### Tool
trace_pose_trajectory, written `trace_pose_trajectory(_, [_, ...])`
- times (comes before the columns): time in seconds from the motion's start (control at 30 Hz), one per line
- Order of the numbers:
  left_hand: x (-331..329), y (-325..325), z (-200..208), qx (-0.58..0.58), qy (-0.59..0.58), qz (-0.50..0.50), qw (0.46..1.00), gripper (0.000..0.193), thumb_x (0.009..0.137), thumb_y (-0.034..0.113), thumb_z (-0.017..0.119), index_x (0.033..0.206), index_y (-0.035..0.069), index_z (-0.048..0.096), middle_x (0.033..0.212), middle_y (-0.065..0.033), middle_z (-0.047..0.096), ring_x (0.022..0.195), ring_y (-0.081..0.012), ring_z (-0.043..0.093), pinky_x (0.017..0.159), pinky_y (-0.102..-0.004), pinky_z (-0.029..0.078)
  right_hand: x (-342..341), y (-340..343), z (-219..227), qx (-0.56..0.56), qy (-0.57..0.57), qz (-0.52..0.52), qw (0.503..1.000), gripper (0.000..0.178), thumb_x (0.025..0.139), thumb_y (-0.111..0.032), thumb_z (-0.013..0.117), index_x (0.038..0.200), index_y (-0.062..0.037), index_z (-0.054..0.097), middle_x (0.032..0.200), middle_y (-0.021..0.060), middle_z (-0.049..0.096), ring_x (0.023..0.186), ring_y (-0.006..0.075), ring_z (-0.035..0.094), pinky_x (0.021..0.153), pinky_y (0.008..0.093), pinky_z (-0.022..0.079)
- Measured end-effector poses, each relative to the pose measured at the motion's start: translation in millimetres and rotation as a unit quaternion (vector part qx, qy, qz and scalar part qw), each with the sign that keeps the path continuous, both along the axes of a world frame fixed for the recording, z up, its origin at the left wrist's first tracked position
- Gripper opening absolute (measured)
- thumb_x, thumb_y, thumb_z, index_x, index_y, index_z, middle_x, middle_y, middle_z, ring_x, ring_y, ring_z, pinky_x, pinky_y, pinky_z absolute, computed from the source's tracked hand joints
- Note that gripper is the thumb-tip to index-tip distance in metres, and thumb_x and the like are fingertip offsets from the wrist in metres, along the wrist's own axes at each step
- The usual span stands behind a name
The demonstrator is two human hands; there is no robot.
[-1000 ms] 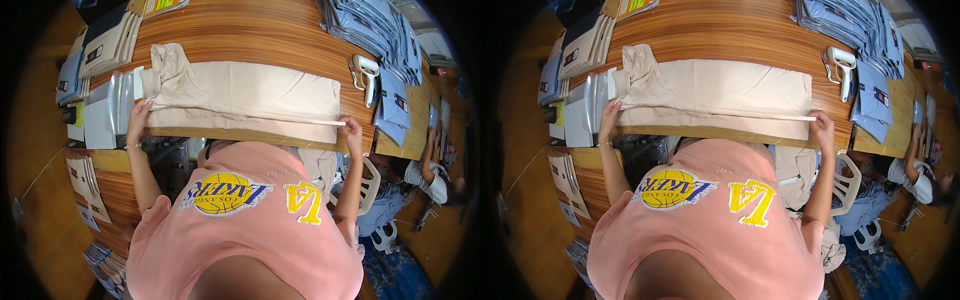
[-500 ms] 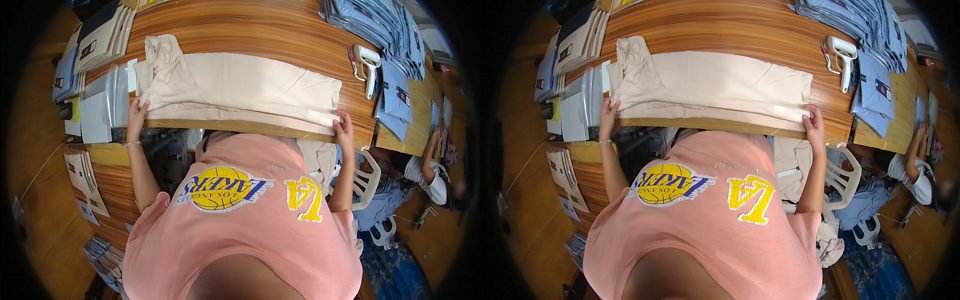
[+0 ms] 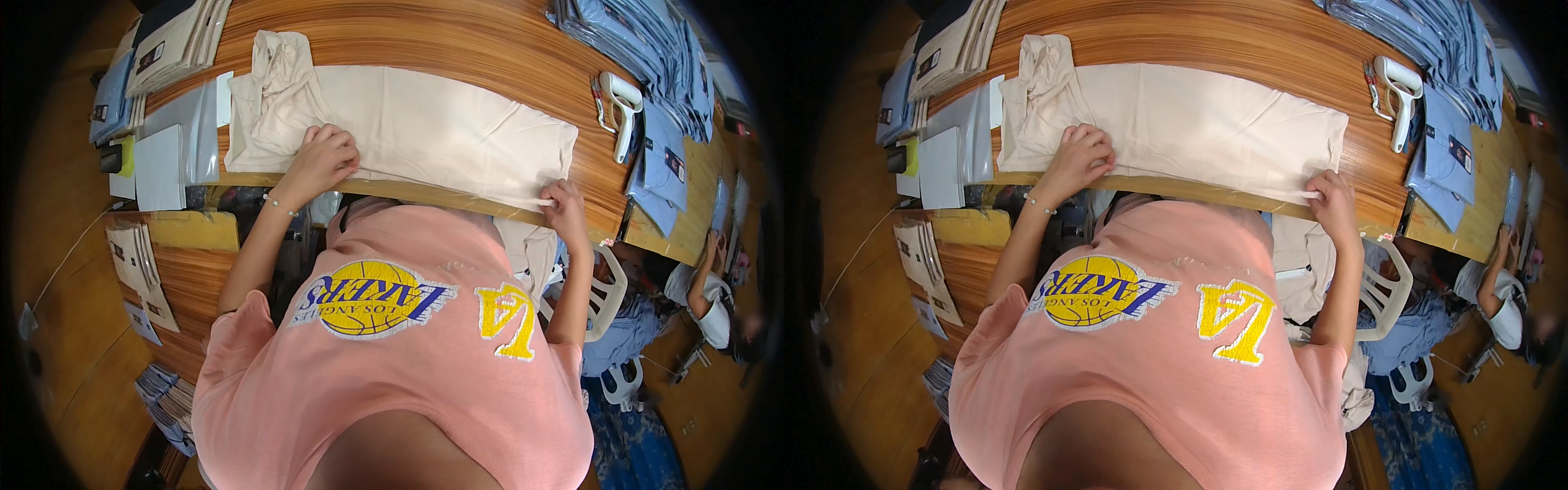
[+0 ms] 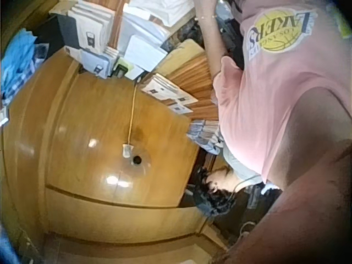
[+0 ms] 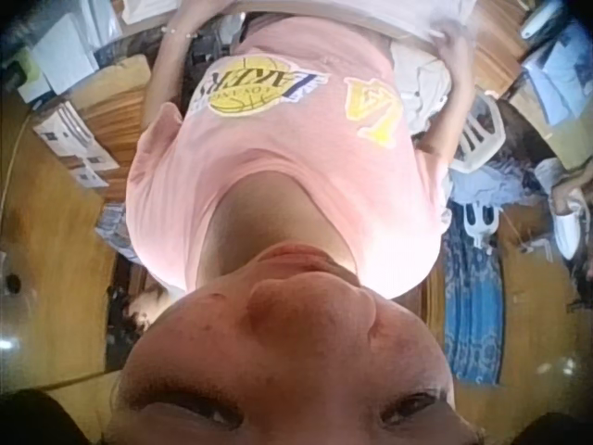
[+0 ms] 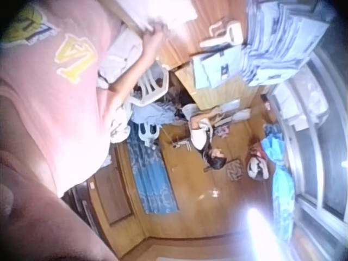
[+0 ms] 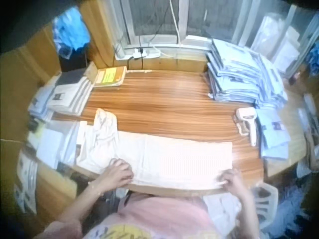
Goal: The person folds a light-colored shirt on a table, attaches a tag to it using a tagging gun, and places the folded shirt into a plastic bag.
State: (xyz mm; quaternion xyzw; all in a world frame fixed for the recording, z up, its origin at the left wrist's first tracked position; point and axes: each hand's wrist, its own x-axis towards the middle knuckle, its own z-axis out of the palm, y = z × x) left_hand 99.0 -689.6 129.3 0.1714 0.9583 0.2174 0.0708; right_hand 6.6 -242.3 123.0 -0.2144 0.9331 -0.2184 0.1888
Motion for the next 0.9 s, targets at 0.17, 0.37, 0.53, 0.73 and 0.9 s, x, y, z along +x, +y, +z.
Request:
trace_pose_trajectory(0.17, [-8,23,3,0.045,0.067,0.001,0.997,0.016,0.072,0.019,0.070,0.080,0.009,0.061,0.094,-0.0026,0.058,0.098,-0.0218,0.051,0.087,-0.0357,0.035,6,-1,-5,0.003,0.036,-0.008,0.999,0.019,0.063,0.002,0.063,0.079,-0.0079,0.063,0.082,0.0058,0.054,0.085,0.0263,0.051,0.073,0.0366,0.038])
trace_pose_trajectory(0.37, [-20,74,-36,0.171,0.097,0.150,0.969,0.013,0.077,0.017,0.067,0.080,0.006,0.062,0.084,-0.0074,0.060,0.083,-0.0254,0.056,0.075,-0.0356,0.044,4,1,-12,-0.002,0.002,-0.001,1.000,0.020,0.062,0.004,0.060,0.079,-0.0066,0.063,0.082,0.0071,0.055,0.084,0.0275,0.051,0.073,0.0374,0.039])
trace_pose_trajectory(0.53, [-21,70,-56,0.275,0.029,0.268,0.923,0.011,0.078,0.010,0.066,0.079,0.001,0.060,0.081,-0.0097,0.060,0.074,-0.0257,0.057,0.067,-0.0332,0.046,7,5,-12,-0.015,-0.013,-0.006,1.000,0.019,0.062,0.005,0.059,0.078,-0.0046,0.063,0.082,0.0090,0.055,0.083,0.0292,0.050,0.074,0.0379,0.041])
trace_pose_trajectory(0.73, [-10,17,-8,0.043,0.094,0.081,0.991,0.017,0.079,0.024,0.067,0.082,0.009,0.060,0.080,-0.0036,0.059,0.088,-0.0214,0.053,0.086,-0.0358,0.033,5,10,-11,-0.184,-0.015,-0.046,0.982,0.008,0.072,0.001,0.061,0.079,-0.0018,0.059,0.078,0.0045,0.054,0.075,0.0199,0.049,0.070,0.0329,0.041])
trace_pose_trajectory(0.9, [-9,-3,0,0.009,-0.001,0.065,0.998,0.022,0.076,0.030,0.069,0.083,0.011,0.060,0.078,0.0001,0.058,0.091,-0.0196,0.050,0.086,-0.0371,0.029,-10,21,-34,-0.280,-0.185,-0.272,0.902,0.016,0.083,-0.004,0.060,0.098,-0.0042,0.054,0.069,-0.0021,0.046,0.066,0.0075,0.042,0.060,0.0245,0.037])
